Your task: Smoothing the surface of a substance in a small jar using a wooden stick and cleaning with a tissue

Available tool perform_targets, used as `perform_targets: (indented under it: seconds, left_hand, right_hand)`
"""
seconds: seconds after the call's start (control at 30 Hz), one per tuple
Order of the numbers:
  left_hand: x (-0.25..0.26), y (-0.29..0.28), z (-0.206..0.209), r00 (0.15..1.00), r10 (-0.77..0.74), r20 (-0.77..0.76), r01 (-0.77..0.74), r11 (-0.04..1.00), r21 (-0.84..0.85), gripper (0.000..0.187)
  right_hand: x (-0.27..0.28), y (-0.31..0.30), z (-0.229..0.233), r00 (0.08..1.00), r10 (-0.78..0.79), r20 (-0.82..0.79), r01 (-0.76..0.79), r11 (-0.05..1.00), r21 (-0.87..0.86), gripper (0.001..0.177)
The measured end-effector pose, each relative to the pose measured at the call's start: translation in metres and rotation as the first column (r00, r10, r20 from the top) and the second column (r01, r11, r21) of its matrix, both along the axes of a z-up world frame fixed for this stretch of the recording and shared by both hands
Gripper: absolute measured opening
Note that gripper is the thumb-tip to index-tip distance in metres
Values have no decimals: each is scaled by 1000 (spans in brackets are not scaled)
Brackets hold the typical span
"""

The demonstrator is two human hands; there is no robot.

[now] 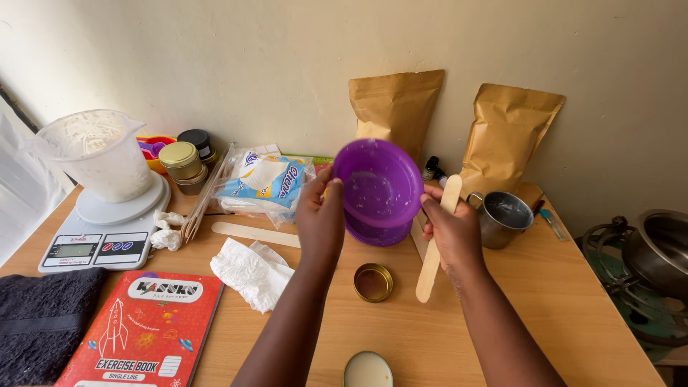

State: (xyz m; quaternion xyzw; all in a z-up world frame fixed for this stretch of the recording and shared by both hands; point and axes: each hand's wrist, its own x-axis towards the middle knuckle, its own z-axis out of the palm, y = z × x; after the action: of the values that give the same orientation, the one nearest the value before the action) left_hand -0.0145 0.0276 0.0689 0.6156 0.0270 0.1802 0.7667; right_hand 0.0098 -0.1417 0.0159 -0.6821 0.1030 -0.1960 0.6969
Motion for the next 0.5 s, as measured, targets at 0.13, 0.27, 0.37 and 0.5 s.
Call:
perform_targets:
  seconds: [0.13, 0.27, 0.37, 0.5]
  left_hand:
    - [-28, 4, 30, 993, 66, 99, -53, 990, -129, 36]
    - [-50, 33, 9, 954, 124, -274, -169, 974, -148, 35]
    - [-72, 57, -15, 918, 136, -372, -222, 954, -200, 37]
    - [-104, 82, -33, 839, 151, -524, -295, 933, -204, 36]
  right_hand:
    - [-35, 3, 35, 992, 82, 91, -85, 996, 30, 33]
    - [-61, 1, 31, 963, 268, -38, -262, 958, 113, 37]
    - [-51, -11, -6, 928, 316, -198, -283, 942, 181, 33]
    - [-17, -25, -69, 851, 213, -480, -121, 969, 216, 37]
